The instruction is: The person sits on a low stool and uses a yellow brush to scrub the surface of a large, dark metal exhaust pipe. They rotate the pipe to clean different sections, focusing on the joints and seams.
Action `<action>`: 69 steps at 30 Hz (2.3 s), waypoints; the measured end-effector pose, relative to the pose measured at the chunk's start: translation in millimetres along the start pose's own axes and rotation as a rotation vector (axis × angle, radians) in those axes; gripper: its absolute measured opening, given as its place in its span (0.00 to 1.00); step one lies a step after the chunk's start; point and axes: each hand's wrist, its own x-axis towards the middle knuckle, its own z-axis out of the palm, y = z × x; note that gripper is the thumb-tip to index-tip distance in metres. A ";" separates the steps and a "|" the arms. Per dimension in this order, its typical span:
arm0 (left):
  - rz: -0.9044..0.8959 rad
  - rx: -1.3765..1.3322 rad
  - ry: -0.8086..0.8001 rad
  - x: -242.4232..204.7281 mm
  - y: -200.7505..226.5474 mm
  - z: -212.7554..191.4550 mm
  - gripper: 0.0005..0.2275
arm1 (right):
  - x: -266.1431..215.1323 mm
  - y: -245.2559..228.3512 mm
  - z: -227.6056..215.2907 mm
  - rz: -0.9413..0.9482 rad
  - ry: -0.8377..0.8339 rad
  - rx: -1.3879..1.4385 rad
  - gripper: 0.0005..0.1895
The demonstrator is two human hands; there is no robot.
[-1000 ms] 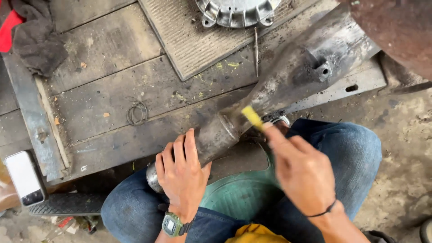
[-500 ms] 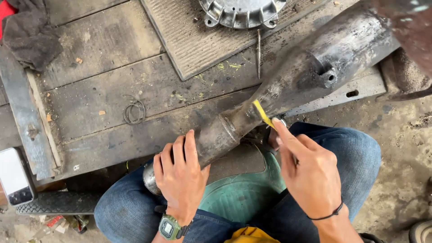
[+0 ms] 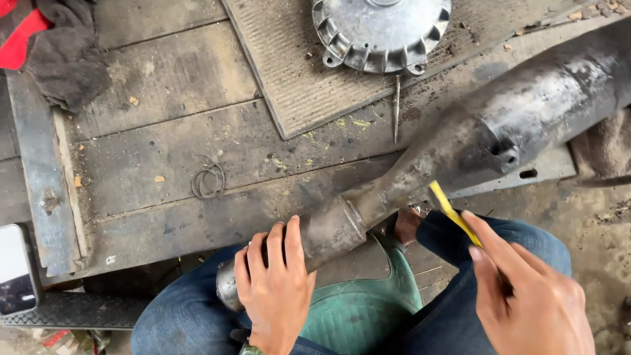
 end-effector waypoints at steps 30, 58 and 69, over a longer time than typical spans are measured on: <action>-0.051 -0.014 0.102 -1.2 2.5 -0.4 0.20 | 46.1 -91.4 -41.5 -0.487 -0.317 -0.727 0.28; -0.084 -0.008 0.129 -1.3 1.0 -1.8 0.14 | 54.1 -97.1 -35.0 -0.330 -0.282 -0.427 0.34; -0.070 -0.035 0.155 -0.7 0.3 -3.0 0.13 | 43.9 -106.1 -48.4 -0.453 -0.449 -0.401 0.32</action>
